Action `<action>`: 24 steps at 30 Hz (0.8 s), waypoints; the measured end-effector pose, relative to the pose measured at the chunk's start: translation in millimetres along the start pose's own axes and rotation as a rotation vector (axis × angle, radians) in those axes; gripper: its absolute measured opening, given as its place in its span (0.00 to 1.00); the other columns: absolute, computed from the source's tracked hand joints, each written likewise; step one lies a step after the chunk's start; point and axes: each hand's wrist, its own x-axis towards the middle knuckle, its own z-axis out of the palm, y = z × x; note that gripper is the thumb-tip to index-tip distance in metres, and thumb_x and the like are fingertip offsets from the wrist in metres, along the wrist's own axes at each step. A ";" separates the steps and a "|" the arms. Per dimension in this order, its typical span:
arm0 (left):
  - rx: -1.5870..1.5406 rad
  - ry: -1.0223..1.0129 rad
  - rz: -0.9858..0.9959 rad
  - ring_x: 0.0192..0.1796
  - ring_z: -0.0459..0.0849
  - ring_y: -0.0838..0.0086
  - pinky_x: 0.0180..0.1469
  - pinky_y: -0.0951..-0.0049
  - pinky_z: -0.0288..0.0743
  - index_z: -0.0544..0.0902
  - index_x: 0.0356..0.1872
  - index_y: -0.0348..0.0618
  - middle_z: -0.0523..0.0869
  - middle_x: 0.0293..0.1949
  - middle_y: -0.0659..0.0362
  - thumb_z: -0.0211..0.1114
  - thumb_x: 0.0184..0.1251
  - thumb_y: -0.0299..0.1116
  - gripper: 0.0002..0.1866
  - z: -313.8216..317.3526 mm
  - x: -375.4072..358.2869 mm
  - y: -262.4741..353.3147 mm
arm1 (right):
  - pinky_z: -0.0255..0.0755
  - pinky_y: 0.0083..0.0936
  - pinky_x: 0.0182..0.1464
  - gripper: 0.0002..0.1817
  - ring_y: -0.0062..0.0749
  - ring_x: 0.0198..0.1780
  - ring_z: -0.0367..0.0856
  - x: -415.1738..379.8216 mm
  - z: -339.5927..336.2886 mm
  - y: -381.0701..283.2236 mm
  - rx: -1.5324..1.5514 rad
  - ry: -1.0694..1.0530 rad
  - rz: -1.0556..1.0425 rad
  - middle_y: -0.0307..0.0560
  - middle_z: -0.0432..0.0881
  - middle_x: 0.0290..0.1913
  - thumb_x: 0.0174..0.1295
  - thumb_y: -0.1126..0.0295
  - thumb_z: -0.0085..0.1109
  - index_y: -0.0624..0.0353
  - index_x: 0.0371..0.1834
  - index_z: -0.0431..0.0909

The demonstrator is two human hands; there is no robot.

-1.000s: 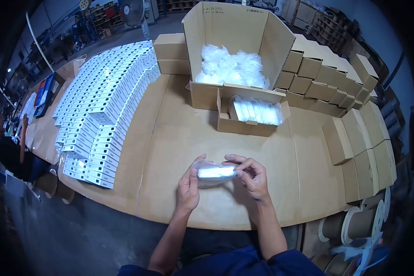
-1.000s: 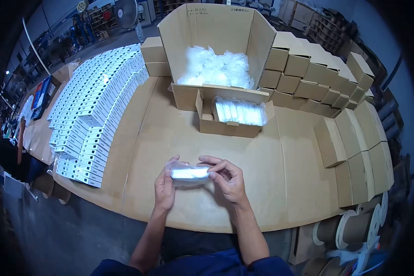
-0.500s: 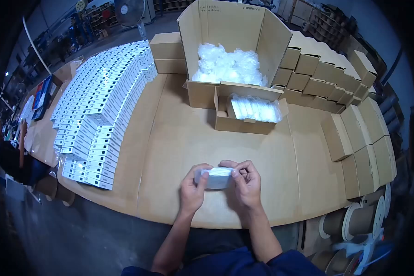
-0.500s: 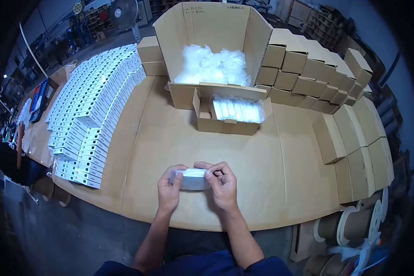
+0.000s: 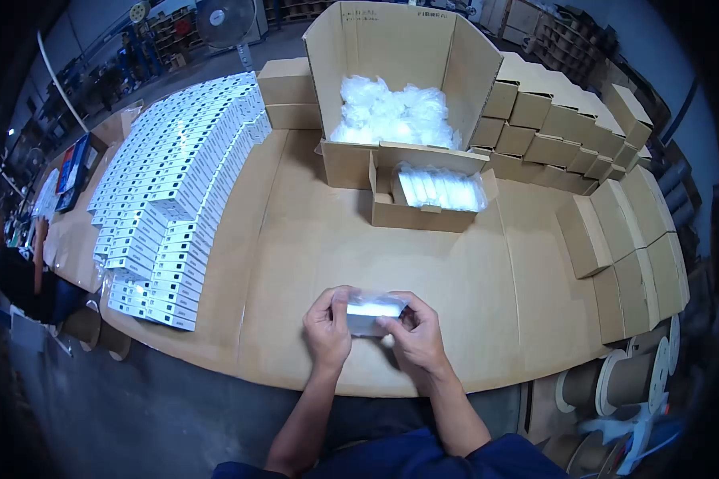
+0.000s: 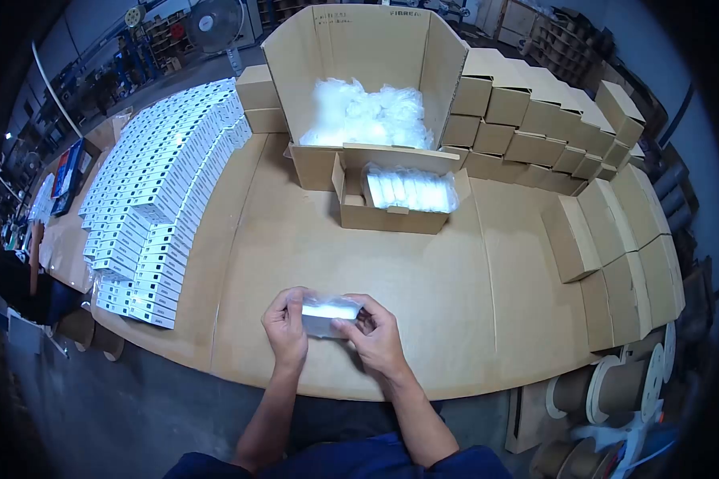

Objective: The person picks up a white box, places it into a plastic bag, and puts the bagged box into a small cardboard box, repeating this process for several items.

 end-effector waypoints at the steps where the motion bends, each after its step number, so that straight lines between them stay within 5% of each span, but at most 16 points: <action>1: -0.021 -0.028 -0.022 0.48 0.86 0.72 0.55 0.73 0.79 0.85 0.49 0.32 0.88 0.42 0.54 0.60 0.80 0.27 0.09 -1.4 -0.2 1.9 | 0.77 0.24 0.60 0.21 0.25 0.55 0.82 0.9 -2.4 5.4 0.014 0.010 -0.018 0.44 0.84 0.52 0.64 0.83 0.70 0.66 0.59 0.78; 5: 0.017 -0.103 0.124 0.61 0.81 0.72 0.67 0.70 0.73 0.79 0.62 0.34 0.84 0.56 0.52 0.60 0.82 0.28 0.14 5.8 2.9 13.1 | 0.78 0.25 0.60 0.19 0.26 0.55 0.83 4.1 -9.4 2.3 0.035 0.012 -0.148 0.48 0.85 0.55 0.66 0.85 0.67 0.69 0.59 0.78; 8: -0.201 -0.324 -0.212 0.60 0.82 0.72 0.66 0.69 0.74 0.79 0.60 0.33 0.85 0.54 0.55 0.60 0.82 0.27 0.13 -7.3 -2.4 1.7 | 0.78 0.24 0.58 0.13 0.27 0.55 0.83 6.7 -13.6 1.2 -0.025 -0.028 -0.217 0.50 0.87 0.55 0.67 0.83 0.67 0.69 0.54 0.82; 13: -0.295 -0.192 -0.233 0.50 0.85 0.76 0.57 0.72 0.80 0.87 0.46 0.32 0.89 0.46 0.57 0.58 0.85 0.33 0.14 -2.8 -7.0 -6.1 | 0.76 0.22 0.52 0.07 0.21 0.48 0.82 4.3 -13.6 -6.7 -0.065 0.071 -0.065 0.47 0.89 0.49 0.74 0.75 0.64 0.70 0.45 0.86; 16: -0.286 -0.081 -0.292 0.46 0.87 0.76 0.52 0.72 0.83 0.87 0.47 0.32 0.90 0.44 0.55 0.58 0.85 0.34 0.15 3.1 -5.9 -6.7 | 0.76 0.25 0.56 0.09 0.26 0.51 0.83 7.3 -11.5 -6.8 0.003 0.274 0.008 0.53 0.88 0.52 0.76 0.72 0.62 0.68 0.42 0.86; 18: -0.284 -0.039 -0.288 0.45 0.88 0.76 0.50 0.73 0.84 0.87 0.48 0.31 0.90 0.43 0.55 0.59 0.84 0.35 0.15 3.9 -3.6 -2.9 | 0.76 0.27 0.59 0.09 0.30 0.53 0.84 12.2 -10.5 -4.7 0.244 0.301 -0.210 0.57 0.87 0.56 0.76 0.72 0.62 0.68 0.39 0.85; 19: -0.280 -0.033 -0.287 0.45 0.88 0.76 0.50 0.73 0.84 0.87 0.48 0.31 0.90 0.43 0.55 0.59 0.84 0.35 0.15 2.2 -2.3 -1.7 | 0.75 0.34 0.64 0.05 0.38 0.57 0.85 11.9 -15.7 -6.6 0.250 0.198 -0.296 0.60 0.83 0.63 0.71 0.76 0.65 0.66 0.42 0.88; 22: -0.248 -0.025 -0.298 0.45 0.88 0.76 0.49 0.73 0.84 0.86 0.46 0.32 0.90 0.44 0.55 0.58 0.85 0.35 0.15 -0.9 -2.5 -4.9 | 0.75 0.38 0.66 0.10 0.40 0.58 0.84 10.9 -29.9 -9.8 -0.178 -0.155 -0.396 0.60 0.80 0.68 0.63 0.79 0.70 0.63 0.47 0.90; 24: -0.227 -0.014 -0.280 0.45 0.88 0.76 0.49 0.73 0.83 0.84 0.44 0.32 0.90 0.44 0.54 0.57 0.85 0.34 0.14 -0.6 -3.4 -12.2 | 0.77 0.36 0.61 0.15 0.39 0.52 0.86 10.2 -26.6 -11.8 -0.314 -0.189 -0.334 0.56 0.87 0.57 0.56 0.80 0.73 0.61 0.49 0.91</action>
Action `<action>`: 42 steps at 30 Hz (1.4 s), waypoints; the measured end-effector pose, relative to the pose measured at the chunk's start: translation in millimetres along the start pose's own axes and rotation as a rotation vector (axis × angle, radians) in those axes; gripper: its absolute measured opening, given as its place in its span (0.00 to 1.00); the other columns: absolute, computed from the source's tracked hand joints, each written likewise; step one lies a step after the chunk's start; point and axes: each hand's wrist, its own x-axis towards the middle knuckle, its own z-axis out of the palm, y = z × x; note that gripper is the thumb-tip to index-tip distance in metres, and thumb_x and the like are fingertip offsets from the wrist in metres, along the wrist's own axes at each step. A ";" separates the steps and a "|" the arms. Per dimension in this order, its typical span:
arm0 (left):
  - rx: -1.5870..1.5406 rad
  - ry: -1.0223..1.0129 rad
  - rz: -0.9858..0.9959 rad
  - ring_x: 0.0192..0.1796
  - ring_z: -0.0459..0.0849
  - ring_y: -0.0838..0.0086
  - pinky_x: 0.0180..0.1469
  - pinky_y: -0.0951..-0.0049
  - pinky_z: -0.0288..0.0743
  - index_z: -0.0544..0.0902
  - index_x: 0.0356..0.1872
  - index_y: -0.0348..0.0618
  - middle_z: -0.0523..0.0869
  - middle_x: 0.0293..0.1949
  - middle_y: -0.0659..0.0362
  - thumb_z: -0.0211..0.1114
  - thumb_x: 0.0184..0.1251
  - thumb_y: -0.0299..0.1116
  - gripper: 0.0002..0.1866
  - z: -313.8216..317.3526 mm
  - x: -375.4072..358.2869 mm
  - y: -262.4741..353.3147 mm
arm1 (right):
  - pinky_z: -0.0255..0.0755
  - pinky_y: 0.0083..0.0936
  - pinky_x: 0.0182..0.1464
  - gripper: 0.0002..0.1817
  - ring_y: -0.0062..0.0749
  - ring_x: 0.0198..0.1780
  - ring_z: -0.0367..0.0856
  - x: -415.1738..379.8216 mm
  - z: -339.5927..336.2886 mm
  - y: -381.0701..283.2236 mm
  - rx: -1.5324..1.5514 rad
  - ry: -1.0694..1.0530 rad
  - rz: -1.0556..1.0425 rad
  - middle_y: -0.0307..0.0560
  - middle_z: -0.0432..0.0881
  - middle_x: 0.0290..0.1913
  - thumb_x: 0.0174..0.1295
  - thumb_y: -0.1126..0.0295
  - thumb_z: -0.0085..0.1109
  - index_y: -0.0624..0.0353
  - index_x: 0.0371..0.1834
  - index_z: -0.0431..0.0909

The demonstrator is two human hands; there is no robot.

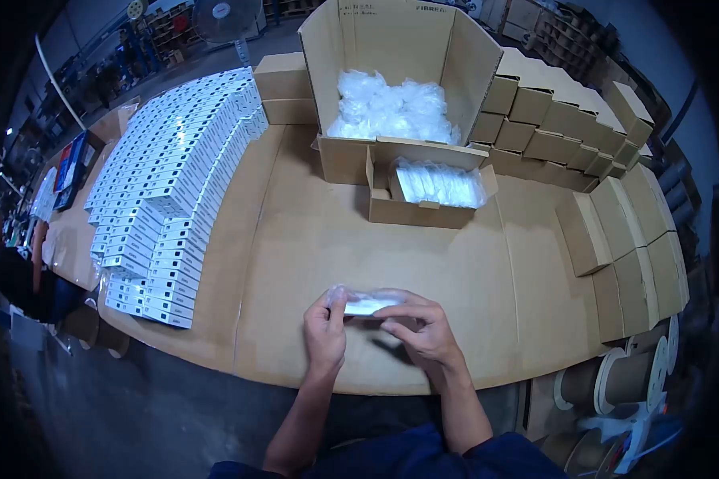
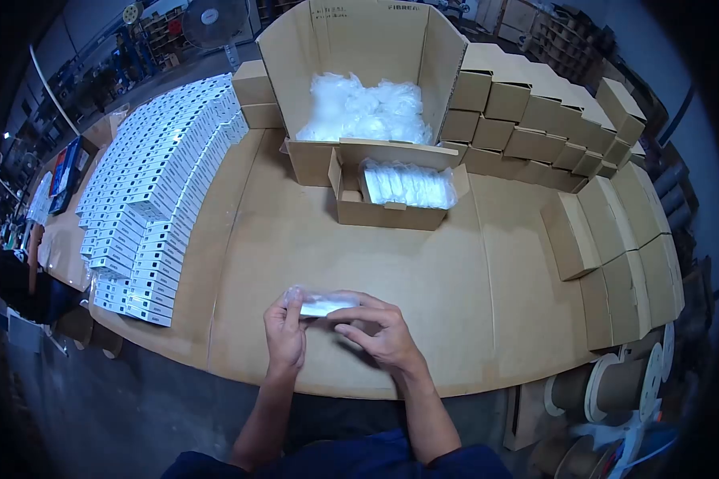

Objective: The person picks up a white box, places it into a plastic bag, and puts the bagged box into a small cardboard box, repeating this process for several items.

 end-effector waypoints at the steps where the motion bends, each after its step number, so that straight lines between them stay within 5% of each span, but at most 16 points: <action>1: 0.007 0.012 0.025 0.45 0.88 0.75 0.49 0.72 0.83 0.82 0.42 0.33 0.90 0.43 0.53 0.56 0.85 0.34 0.13 -0.9 0.4 -4.6 | 0.77 0.35 0.60 0.15 0.39 0.50 0.86 0.2 1.7 -1.2 -0.062 -0.003 0.036 0.54 0.89 0.53 0.56 0.80 0.74 0.61 0.48 0.91; 3: -0.085 0.007 0.015 0.45 0.89 0.74 0.48 0.73 0.83 0.78 0.40 0.35 0.90 0.43 0.51 0.55 0.85 0.33 0.12 -2.7 0.1 -5.2 | 0.78 0.34 0.55 0.17 0.38 0.46 0.87 2.2 6.5 -6.5 -0.114 0.028 0.067 0.50 0.92 0.42 0.54 0.81 0.76 0.62 0.48 0.91; 8: -0.213 -0.114 -0.055 0.50 0.89 0.68 0.50 0.72 0.85 0.72 0.41 0.38 0.87 0.53 0.46 0.52 0.86 0.32 0.10 -7.7 0.7 4.0 | 0.80 0.31 0.53 0.16 0.36 0.45 0.89 0.3 -0.6 -1.6 -0.079 0.047 0.120 0.50 0.92 0.44 0.55 0.79 0.77 0.64 0.48 0.90; 11: -0.175 -0.161 -0.064 0.58 0.87 0.61 0.55 0.60 0.90 0.71 0.60 0.41 0.75 0.68 0.44 0.50 0.87 0.35 0.11 -7.4 -1.8 10.5 | 0.81 0.29 0.53 0.16 0.33 0.47 0.90 -0.6 -7.0 5.4 -0.023 0.057 0.199 0.51 0.92 0.46 0.58 0.77 0.76 0.64 0.50 0.89; 15: -0.062 -0.276 -0.044 0.64 0.83 0.63 0.59 0.64 0.87 0.61 0.80 0.45 0.69 0.74 0.47 0.57 0.83 0.30 0.29 -7.9 -6.9 26.5 | 0.83 0.32 0.54 0.15 0.35 0.52 0.89 2.2 -5.0 -3.0 0.112 0.076 0.234 0.54 0.90 0.54 0.59 0.78 0.74 0.66 0.49 0.88; 18: 0.252 -0.490 0.307 0.64 0.83 0.66 0.61 0.68 0.83 0.72 0.72 0.38 0.69 0.74 0.47 0.64 0.77 0.24 0.25 -15.0 0.4 24.8 | 0.81 0.36 0.60 0.16 0.39 0.57 0.87 3.0 -5.0 -0.3 0.086 0.081 0.172 0.56 0.88 0.60 0.57 0.78 0.75 0.66 0.49 0.88; 19: 0.202 -0.458 0.199 0.64 0.82 0.67 0.62 0.70 0.81 0.80 0.63 0.33 0.69 0.74 0.47 0.67 0.72 0.19 0.19 -12.2 -1.3 29.4 | 0.79 0.37 0.63 0.16 0.41 0.60 0.86 3.7 -6.0 1.0 0.017 0.058 0.120 0.55 0.87 0.61 0.56 0.78 0.75 0.65 0.49 0.88; 24: 0.211 -0.460 0.055 0.64 0.81 0.67 0.61 0.70 0.81 0.83 0.56 0.29 0.69 0.73 0.47 0.67 0.72 0.19 0.14 -20.1 4.5 30.3 | 0.68 0.42 0.74 0.21 0.50 0.72 0.75 13.3 -13.3 -10.0 -0.305 0.043 -0.001 0.52 0.82 0.68 0.51 0.76 0.78 0.59 0.52 0.88; 28: 0.311 -0.477 0.072 0.64 0.82 0.68 0.62 0.70 0.81 0.84 0.55 0.28 0.70 0.72 0.47 0.67 0.72 0.18 0.13 -18.9 12.8 41.5 | 0.70 0.46 0.70 0.20 0.53 0.66 0.77 24.8 -21.8 -28.9 -0.648 -0.122 -0.089 0.45 0.85 0.63 0.54 0.74 0.76 0.56 0.51 0.85; 29: 0.336 -0.506 0.094 0.65 0.80 0.68 0.64 0.71 0.78 0.84 0.55 0.29 0.70 0.72 0.48 0.67 0.71 0.19 0.13 -19.5 16.8 43.7 | 0.77 0.45 0.59 0.15 0.50 0.56 0.82 30.8 -26.6 -34.5 -0.737 -0.227 -0.180 0.44 0.86 0.53 0.56 0.73 0.74 0.56 0.47 0.84; 32: 0.404 -0.581 0.126 0.68 0.78 0.69 0.66 0.72 0.75 0.85 0.53 0.30 0.69 0.73 0.49 0.67 0.71 0.18 0.12 -23.8 37.1 48.5 | 0.80 0.41 0.48 0.13 0.46 0.46 0.85 43.3 -31.5 -35.8 -0.698 -0.315 -0.232 0.44 0.85 0.45 0.57 0.74 0.73 0.56 0.45 0.83; 33: 0.404 -0.604 0.130 0.69 0.76 0.68 0.68 0.70 0.74 0.83 0.57 0.31 0.71 0.72 0.48 0.68 0.70 0.19 0.15 -25.8 43.7 51.2 | 0.81 0.38 0.40 0.12 0.45 0.38 0.86 51.6 -32.4 -36.8 -0.676 -0.307 -0.309 0.46 0.84 0.40 0.58 0.76 0.72 0.57 0.44 0.83; 36: 0.300 -0.571 0.106 0.69 0.77 0.68 0.66 0.67 0.76 0.76 0.65 0.32 0.72 0.71 0.48 0.70 0.69 0.20 0.24 -21.5 63.9 52.2 | 0.81 0.38 0.41 0.12 0.47 0.38 0.86 68.1 -38.5 -43.8 -0.705 -0.300 -0.277 0.47 0.83 0.40 0.58 0.77 0.71 0.59 0.45 0.83; 37: 0.272 -0.544 0.103 0.68 0.78 0.65 0.64 0.61 0.79 0.68 0.74 0.39 0.76 0.68 0.49 0.70 0.70 0.24 0.33 -17.6 70.5 52.7 | 0.81 0.35 0.37 0.11 0.42 0.34 0.86 73.5 -41.8 -40.7 -0.715 -0.235 -0.299 0.47 0.83 0.38 0.59 0.79 0.71 0.60 0.44 0.83; 42: 0.959 -0.463 0.472 0.65 0.81 0.53 0.63 0.54 0.79 0.64 0.80 0.54 0.79 0.64 0.49 0.69 0.71 0.30 0.37 -9.0 116.5 62.1 | 0.79 0.28 0.30 0.08 0.31 0.29 0.84 111.3 -58.6 -35.2 -0.744 0.206 -0.340 0.47 0.81 0.34 0.59 0.83 0.72 0.64 0.39 0.81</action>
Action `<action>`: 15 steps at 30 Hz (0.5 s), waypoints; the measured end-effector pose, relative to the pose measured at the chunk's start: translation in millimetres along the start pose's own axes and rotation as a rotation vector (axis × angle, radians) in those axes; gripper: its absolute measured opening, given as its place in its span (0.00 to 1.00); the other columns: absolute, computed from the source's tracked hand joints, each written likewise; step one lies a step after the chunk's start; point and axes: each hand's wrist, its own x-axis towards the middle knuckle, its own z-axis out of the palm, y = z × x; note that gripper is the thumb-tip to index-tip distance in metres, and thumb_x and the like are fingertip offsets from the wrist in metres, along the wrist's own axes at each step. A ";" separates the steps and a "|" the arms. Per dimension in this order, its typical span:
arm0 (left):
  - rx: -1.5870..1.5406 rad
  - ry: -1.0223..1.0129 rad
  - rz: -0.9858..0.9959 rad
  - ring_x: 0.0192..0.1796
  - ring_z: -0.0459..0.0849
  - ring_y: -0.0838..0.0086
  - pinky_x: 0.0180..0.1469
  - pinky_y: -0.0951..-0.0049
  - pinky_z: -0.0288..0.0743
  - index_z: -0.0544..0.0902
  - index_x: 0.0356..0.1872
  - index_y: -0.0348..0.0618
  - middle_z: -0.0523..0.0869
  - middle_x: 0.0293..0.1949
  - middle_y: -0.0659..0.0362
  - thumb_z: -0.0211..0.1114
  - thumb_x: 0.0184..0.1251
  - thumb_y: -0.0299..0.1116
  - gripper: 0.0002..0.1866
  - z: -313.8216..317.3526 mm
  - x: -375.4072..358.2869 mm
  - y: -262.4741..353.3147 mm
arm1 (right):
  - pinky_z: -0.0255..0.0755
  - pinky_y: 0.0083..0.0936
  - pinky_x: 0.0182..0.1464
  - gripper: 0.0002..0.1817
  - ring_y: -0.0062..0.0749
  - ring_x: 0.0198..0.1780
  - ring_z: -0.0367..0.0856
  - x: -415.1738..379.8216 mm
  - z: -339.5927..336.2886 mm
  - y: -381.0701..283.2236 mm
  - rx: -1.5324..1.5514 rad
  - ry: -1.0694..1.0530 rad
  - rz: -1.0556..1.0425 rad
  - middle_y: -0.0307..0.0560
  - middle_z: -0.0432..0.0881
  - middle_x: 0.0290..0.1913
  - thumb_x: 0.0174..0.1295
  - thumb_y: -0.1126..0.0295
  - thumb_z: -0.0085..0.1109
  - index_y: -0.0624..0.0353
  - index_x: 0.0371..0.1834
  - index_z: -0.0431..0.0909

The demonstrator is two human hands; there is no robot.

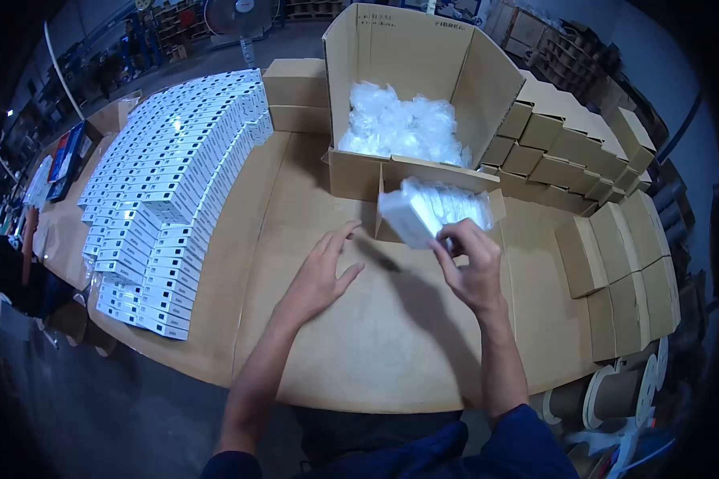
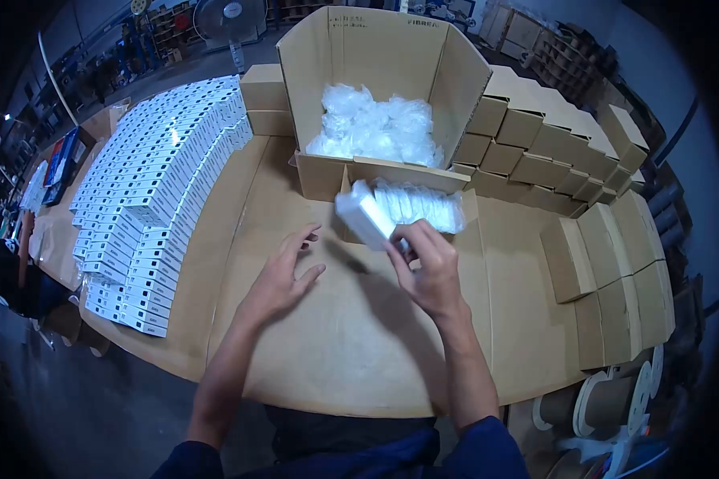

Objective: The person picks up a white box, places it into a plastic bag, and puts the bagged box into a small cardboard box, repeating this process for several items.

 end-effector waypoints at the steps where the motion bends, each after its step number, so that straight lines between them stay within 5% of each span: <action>1: 0.115 -0.006 0.062 0.64 0.80 0.52 0.64 0.54 0.78 0.64 0.80 0.55 0.79 0.64 0.48 0.69 0.70 0.30 0.38 -1.4 7.9 -1.6 | 0.79 0.28 0.29 0.08 0.32 0.29 0.84 5.4 2.0 4.8 -0.045 0.045 0.003 0.47 0.81 0.34 0.60 0.82 0.72 0.64 0.39 0.81; 6: 0.523 0.057 0.325 0.61 0.79 0.56 0.65 0.54 0.73 0.61 0.83 0.63 0.78 0.61 0.51 0.71 0.65 0.30 0.45 3.6 39.6 -12.4 | 0.79 0.32 0.28 0.08 0.37 0.28 0.84 23.1 26.3 29.2 -0.160 0.162 -0.042 0.49 0.80 0.34 0.62 0.80 0.71 0.62 0.40 0.80; 15: 0.557 0.128 0.382 0.59 0.78 0.58 0.63 0.57 0.73 0.66 0.79 0.49 0.77 0.63 0.52 0.71 0.61 0.29 0.42 -1.5 59.2 -21.4 | 0.81 0.46 0.33 0.09 0.54 0.31 0.84 18.2 68.1 49.4 -0.194 0.114 0.107 0.54 0.81 0.38 0.64 0.75 0.69 0.61 0.43 0.79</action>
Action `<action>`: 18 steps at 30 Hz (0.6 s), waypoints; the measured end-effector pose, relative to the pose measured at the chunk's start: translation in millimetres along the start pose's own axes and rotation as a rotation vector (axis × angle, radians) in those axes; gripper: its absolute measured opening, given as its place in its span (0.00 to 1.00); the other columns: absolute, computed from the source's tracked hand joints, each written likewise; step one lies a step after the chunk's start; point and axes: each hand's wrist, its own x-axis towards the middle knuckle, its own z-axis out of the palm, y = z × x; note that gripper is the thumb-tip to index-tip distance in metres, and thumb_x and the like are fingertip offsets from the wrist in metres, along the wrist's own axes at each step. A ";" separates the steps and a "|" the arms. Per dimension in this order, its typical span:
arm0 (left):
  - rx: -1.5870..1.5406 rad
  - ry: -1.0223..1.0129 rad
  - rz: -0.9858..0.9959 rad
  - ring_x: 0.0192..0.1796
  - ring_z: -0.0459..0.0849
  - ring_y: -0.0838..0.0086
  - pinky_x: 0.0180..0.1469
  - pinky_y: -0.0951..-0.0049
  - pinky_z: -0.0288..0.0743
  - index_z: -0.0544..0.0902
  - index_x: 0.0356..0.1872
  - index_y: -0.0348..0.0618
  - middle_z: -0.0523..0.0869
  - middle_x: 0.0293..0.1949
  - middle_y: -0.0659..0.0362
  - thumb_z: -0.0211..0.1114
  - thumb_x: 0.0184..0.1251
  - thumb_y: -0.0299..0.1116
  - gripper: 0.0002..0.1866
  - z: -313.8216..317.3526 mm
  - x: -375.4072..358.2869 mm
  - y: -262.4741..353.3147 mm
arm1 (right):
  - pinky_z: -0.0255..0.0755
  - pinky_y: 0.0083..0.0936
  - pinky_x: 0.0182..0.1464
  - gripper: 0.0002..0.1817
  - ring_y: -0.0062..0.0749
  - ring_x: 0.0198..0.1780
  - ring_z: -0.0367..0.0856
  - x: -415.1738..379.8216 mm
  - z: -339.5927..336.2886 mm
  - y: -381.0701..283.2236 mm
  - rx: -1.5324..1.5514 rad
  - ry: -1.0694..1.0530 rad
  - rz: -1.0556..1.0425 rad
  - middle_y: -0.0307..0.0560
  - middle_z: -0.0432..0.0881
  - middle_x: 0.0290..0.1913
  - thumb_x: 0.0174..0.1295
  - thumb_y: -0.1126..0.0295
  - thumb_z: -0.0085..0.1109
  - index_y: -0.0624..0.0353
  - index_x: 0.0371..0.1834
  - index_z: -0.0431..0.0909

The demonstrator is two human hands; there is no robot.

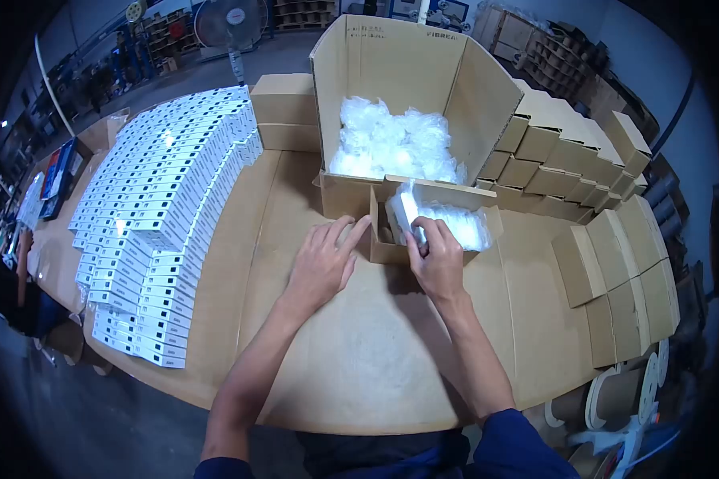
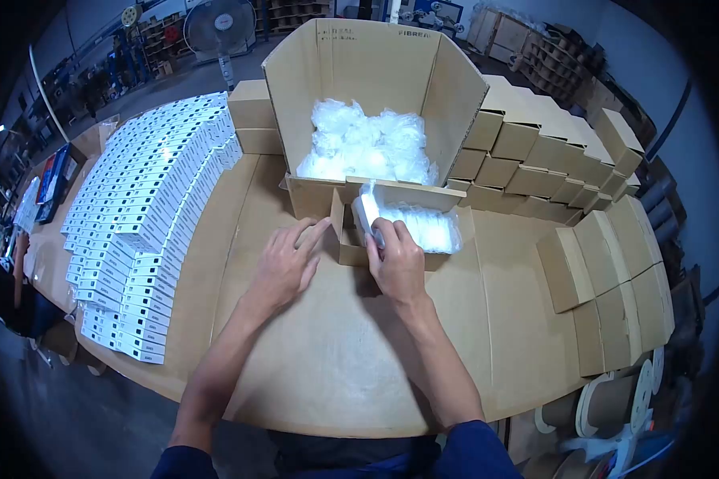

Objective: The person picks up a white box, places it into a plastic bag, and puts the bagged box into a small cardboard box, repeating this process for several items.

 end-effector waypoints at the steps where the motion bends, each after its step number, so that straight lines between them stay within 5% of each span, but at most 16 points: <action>1: -0.019 0.005 -0.013 0.59 0.78 0.58 0.63 0.58 0.73 0.68 0.78 0.48 0.77 0.63 0.52 0.71 0.61 0.29 0.41 1.2 -0.1 -1.8 | 0.81 0.48 0.34 0.08 0.56 0.32 0.84 0.3 2.2 0.2 -0.023 -0.008 0.016 0.54 0.82 0.38 0.64 0.74 0.69 0.61 0.42 0.79; 4: -0.053 0.034 -0.069 0.60 0.78 0.57 0.63 0.58 0.73 0.73 0.72 0.47 0.77 0.63 0.52 0.71 0.61 0.28 0.35 4.8 -2.8 -8.7 | 0.79 0.43 0.34 0.09 0.50 0.32 0.85 0.9 11.2 3.2 -0.160 -0.011 0.042 0.53 0.82 0.36 0.60 0.75 0.73 0.61 0.41 0.82; 7: -0.039 -0.012 -0.104 0.61 0.78 0.57 0.64 0.57 0.72 0.75 0.69 0.48 0.76 0.64 0.53 0.71 0.61 0.29 0.32 3.3 -2.2 -14.0 | 0.79 0.47 0.36 0.08 0.56 0.34 0.85 -2.9 21.0 7.4 -0.217 -0.087 0.109 0.54 0.82 0.37 0.60 0.73 0.73 0.61 0.39 0.83; 15: -0.012 -0.078 -0.101 0.75 0.67 0.50 0.79 0.41 0.61 0.67 0.79 0.58 0.70 0.72 0.52 0.71 0.61 0.28 0.43 0.9 -5.1 -16.9 | 0.82 0.50 0.33 0.07 0.55 0.33 0.87 -13.3 23.3 -5.5 -0.319 -0.139 0.167 0.55 0.79 0.43 0.70 0.69 0.63 0.63 0.39 0.84; 18: 0.013 -0.087 -0.090 0.75 0.67 0.49 0.78 0.38 0.60 0.64 0.82 0.62 0.70 0.72 0.52 0.71 0.62 0.29 0.45 1.5 -7.7 -21.3 | 0.84 0.50 0.40 0.14 0.57 0.45 0.88 -22.8 20.1 -11.6 -0.340 -0.189 0.160 0.60 0.77 0.63 0.71 0.69 0.59 0.65 0.54 0.83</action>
